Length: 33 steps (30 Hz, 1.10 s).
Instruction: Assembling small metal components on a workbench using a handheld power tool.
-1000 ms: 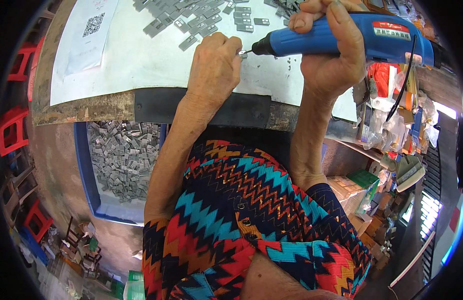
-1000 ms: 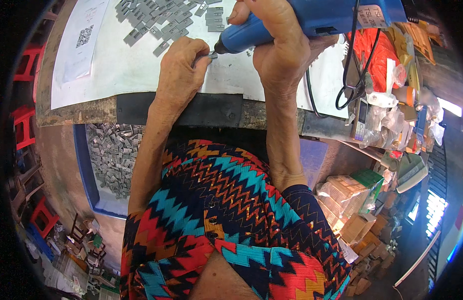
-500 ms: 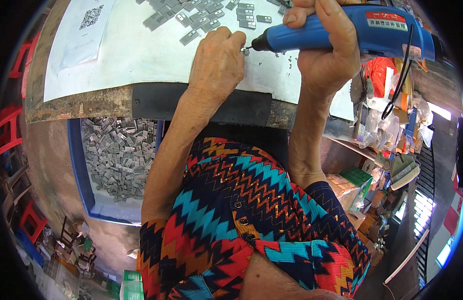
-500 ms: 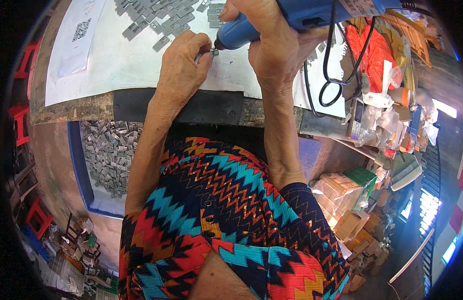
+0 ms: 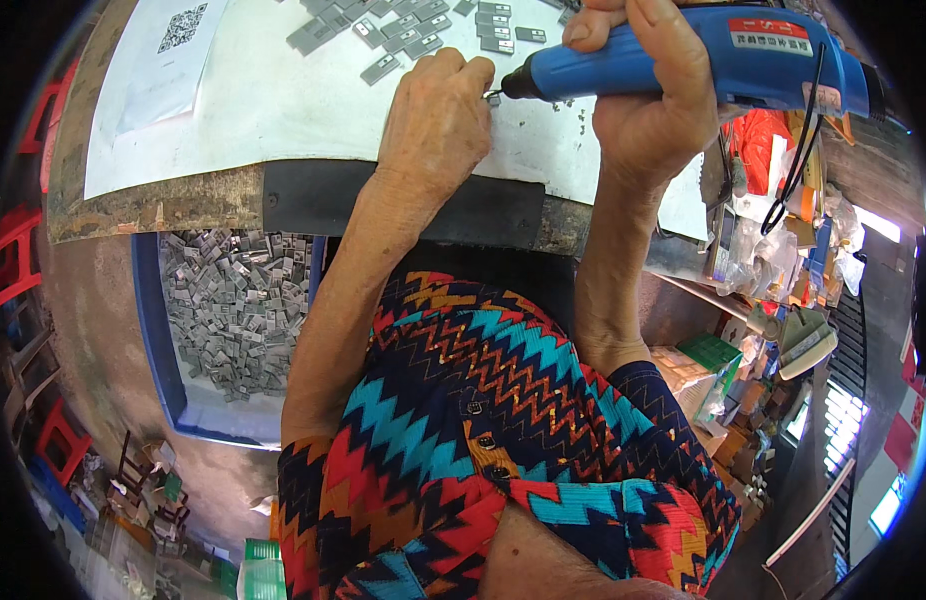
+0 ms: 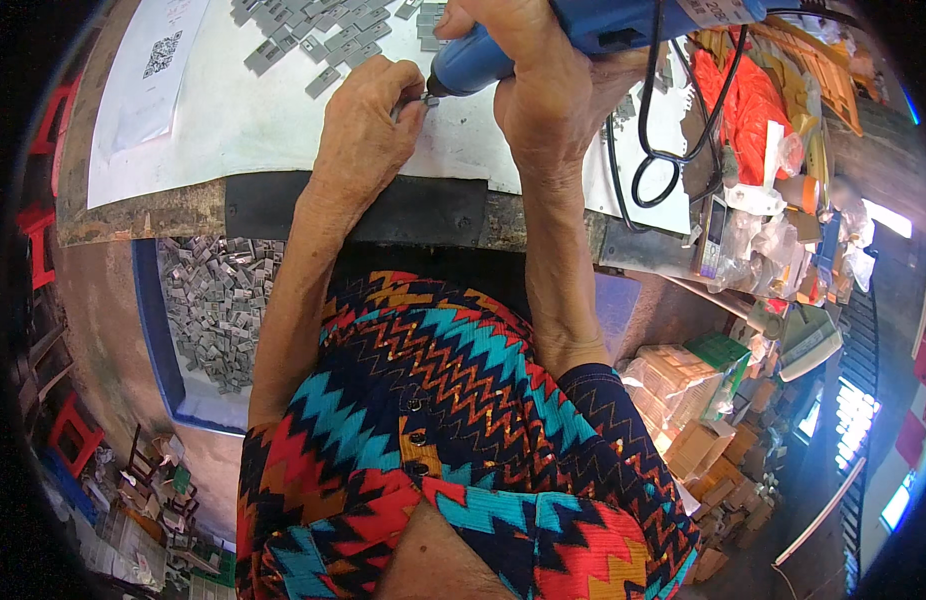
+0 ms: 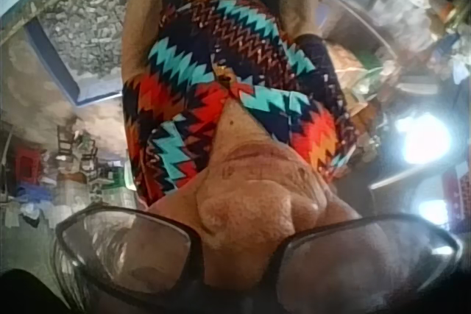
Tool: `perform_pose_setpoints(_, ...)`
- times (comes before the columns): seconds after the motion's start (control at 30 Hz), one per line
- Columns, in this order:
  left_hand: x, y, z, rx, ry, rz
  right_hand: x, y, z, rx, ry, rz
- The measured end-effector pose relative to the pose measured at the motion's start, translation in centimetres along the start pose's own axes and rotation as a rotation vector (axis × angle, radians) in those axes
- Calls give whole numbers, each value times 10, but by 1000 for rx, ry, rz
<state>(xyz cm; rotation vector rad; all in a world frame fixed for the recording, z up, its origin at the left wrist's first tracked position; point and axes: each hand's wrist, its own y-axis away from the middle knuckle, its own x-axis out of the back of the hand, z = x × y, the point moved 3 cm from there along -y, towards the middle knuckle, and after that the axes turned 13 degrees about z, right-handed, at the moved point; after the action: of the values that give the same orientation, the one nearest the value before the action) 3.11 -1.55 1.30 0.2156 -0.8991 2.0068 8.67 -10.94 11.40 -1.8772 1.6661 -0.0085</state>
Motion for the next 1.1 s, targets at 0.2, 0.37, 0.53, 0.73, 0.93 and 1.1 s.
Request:
perform_pose_setpoints(0.2,1,-1,0,-8,-26,9,-1,-1,0,28,14,-29)
perform_pose_setpoints(0.37,0,-1,0,27,-12,-7,-7,1,-1,64,58,20)
perform_pose_setpoints(0.53,1,-2,0,77,39,-19,-7,3,-1,98,157,40)
perform_pose_setpoints(0.73,4,-4,0,118,5,-72,-9,5,-3,21,142,2)
perform_pose_setpoints(0.93,-1,-2,-3,128,102,-40,-5,5,8,0,222,76)
perform_pose_setpoints(1.1,-2,-2,-3,119,65,-37,-6,7,10,-13,345,91)
